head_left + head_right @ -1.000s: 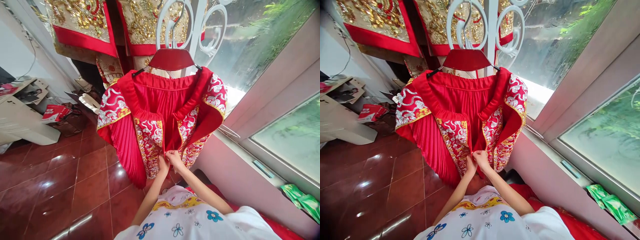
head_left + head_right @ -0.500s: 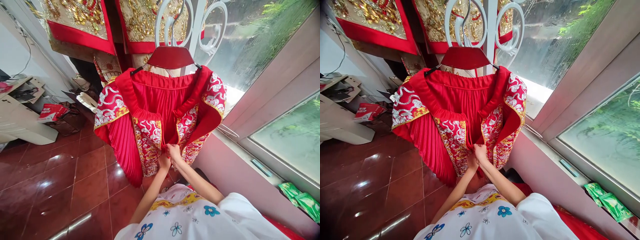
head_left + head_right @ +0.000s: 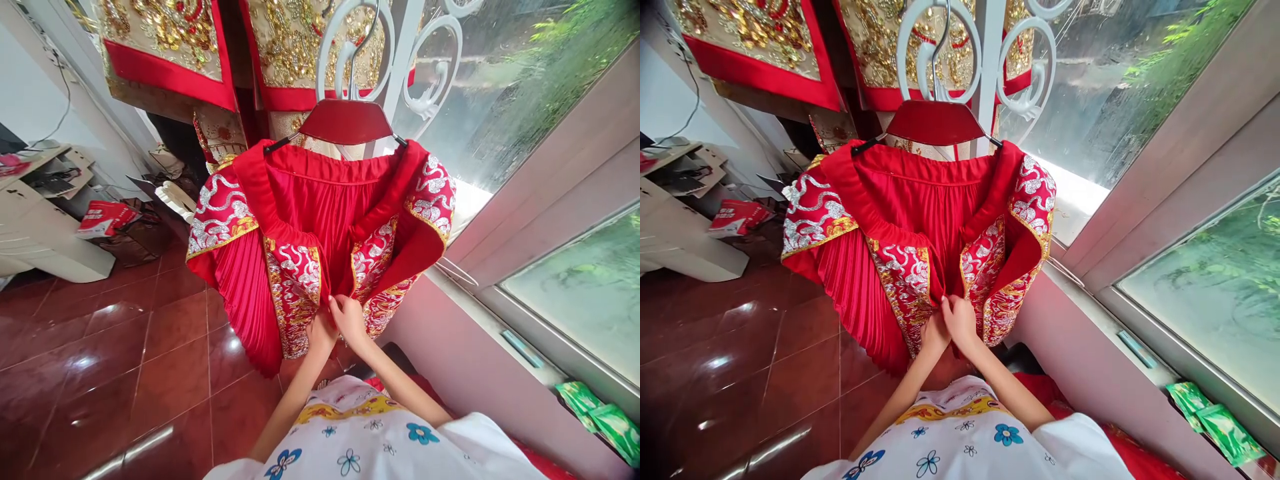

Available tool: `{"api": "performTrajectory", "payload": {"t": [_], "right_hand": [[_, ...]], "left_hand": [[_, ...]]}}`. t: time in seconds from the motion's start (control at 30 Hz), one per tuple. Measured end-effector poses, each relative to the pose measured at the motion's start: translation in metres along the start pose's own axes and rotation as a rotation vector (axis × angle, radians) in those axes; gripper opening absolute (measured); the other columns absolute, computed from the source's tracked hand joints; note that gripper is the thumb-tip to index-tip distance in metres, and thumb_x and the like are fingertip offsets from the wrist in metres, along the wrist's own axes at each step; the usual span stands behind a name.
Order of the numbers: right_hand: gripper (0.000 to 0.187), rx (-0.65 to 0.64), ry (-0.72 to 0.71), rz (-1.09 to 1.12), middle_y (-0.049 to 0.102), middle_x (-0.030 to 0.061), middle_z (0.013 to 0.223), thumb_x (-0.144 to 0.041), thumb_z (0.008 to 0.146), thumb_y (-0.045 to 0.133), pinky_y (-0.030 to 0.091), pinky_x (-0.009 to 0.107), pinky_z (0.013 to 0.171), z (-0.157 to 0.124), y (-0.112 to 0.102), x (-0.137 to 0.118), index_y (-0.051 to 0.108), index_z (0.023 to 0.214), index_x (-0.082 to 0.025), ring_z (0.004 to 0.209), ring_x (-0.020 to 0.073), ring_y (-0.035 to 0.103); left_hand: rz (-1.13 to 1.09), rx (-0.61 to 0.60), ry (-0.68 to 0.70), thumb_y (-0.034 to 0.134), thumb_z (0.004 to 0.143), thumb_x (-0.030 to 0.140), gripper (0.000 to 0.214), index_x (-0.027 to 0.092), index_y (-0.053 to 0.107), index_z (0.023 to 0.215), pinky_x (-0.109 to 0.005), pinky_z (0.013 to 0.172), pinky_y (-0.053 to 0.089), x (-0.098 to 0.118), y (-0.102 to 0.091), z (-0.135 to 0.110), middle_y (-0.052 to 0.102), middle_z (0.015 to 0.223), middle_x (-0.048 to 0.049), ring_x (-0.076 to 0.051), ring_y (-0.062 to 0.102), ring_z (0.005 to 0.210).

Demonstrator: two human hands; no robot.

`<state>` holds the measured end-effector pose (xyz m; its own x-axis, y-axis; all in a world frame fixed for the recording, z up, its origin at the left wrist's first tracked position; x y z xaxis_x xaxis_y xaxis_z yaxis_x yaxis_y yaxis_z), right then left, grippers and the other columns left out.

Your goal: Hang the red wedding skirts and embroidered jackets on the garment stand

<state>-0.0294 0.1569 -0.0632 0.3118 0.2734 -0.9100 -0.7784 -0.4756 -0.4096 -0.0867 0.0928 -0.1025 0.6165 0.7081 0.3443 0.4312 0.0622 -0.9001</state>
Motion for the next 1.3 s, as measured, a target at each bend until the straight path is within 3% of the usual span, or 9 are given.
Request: {"api": "performTrajectory", "payload": {"t": [0.13,0.2,0.3,0.37,0.53,0.73,0.97,1.17,1.3], "right_hand": [[0.024,0.215,-0.542,-0.283,0.067,0.0088,0.091,-0.021,0.089,0.042,0.044,0.026,0.073,-0.006,-0.043,-0.076,0.063,0.099,-0.015,0.079,0.0163,0.059],[0.024,0.335,-0.749,-0.490,0.066,0.0097,0.097,-0.016,0.088,0.042,0.043,0.031,0.082,0.007,-0.064,-0.111,0.062,0.100,-0.015,0.088,0.0190,0.057],[0.020,0.308,-0.824,-0.874,0.064,0.0106,0.100,-0.016,0.088,0.043,0.036,0.041,0.092,0.044,-0.078,-0.140,0.063,0.091,-0.016,0.097,0.0240,0.052],[0.016,0.257,-0.788,-1.063,0.062,0.0127,0.095,-0.021,0.087,0.048,0.030,0.047,0.098,0.067,-0.080,-0.142,0.062,0.090,-0.012,0.098,0.0268,0.049],[0.024,0.150,-0.797,-1.279,0.058,0.0169,0.101,-0.028,0.080,0.061,0.029,0.048,0.094,0.064,-0.089,-0.129,0.062,0.094,-0.008,0.102,0.0303,0.044],[0.018,0.059,-0.924,-1.287,0.059,0.0111,0.104,-0.008,0.084,0.048,0.036,0.035,0.070,0.019,-0.125,-0.142,0.059,0.071,-0.015,0.092,0.0242,0.047],[0.021,-0.161,-0.922,-0.735,0.058,0.0067,0.093,-0.008,0.085,0.042,0.042,0.024,0.061,0.026,-0.141,-0.132,0.060,0.091,-0.016,0.077,0.0134,0.055],[0.005,-0.046,-0.935,-0.169,0.056,0.0053,0.089,-0.022,0.080,0.054,0.048,0.026,0.067,0.021,-0.122,-0.144,0.053,0.079,-0.017,0.080,0.0134,0.055],[0.008,0.017,-0.936,-0.098,0.055,0.0039,0.085,-0.010,0.078,0.047,0.045,0.025,0.067,0.029,-0.107,-0.138,0.049,0.080,-0.017,0.079,0.0123,0.053]], "left_hand": [[-0.048,0.061,0.148,0.041,0.090,0.030,0.025,0.019,0.064,0.094,-0.031,0.072,0.047,0.012,-0.071,-0.031,0.069,0.089,-0.0087,-0.022,0.065,0.086],[-0.045,0.284,0.288,0.040,0.090,0.025,0.023,0.020,0.062,0.094,-0.033,0.074,0.047,0.028,-0.120,-0.041,0.067,0.093,-0.0079,-0.022,0.063,0.086],[0.147,0.667,0.490,0.039,0.090,0.026,0.027,0.016,0.061,0.099,-0.044,0.098,0.038,0.056,-0.179,-0.037,0.063,0.105,-0.0123,-0.027,0.054,0.104],[0.253,0.770,0.485,0.044,0.088,0.029,0.029,0.012,0.061,0.105,-0.051,0.108,0.024,0.067,-0.195,-0.021,0.061,0.108,-0.0144,-0.030,0.049,0.109],[0.370,0.687,0.366,0.054,0.078,0.020,0.057,0.000,0.044,0.130,-0.053,0.106,0.023,0.060,-0.191,0.004,0.061,0.099,-0.0172,-0.030,0.051,0.100],[0.534,0.519,0.652,0.047,0.080,0.010,0.019,0.014,0.066,0.084,-0.046,0.091,0.036,0.045,-0.204,-0.039,0.057,0.094,-0.0112,-0.027,0.049,0.098],[0.637,0.524,0.856,0.043,0.082,0.007,0.026,0.018,0.062,0.069,-0.036,0.071,0.042,0.041,-0.231,-0.064,0.058,0.083,-0.0072,-0.022,0.053,0.083],[0.141,0.619,0.953,0.037,0.087,0.011,0.025,0.016,0.062,0.092,-0.025,0.069,0.047,0.056,-0.210,-0.041,0.061,0.106,-0.0061,-0.012,0.060,0.080],[-0.215,0.495,0.954,0.048,0.078,0.010,0.018,0.013,0.058,0.093,-0.026,0.077,0.050,0.057,-0.202,-0.027,0.060,0.096,-0.0061,-0.015,0.059,0.087]]}}
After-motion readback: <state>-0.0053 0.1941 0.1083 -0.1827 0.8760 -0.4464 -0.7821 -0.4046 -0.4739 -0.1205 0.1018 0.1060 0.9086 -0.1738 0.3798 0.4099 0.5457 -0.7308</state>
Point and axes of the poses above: each hand's wrist, its own z-axis towards the middle knuckle, its own y-axis out of the palm, x = y × z, the point moved 3 cm from there along z, towards the middle knuckle
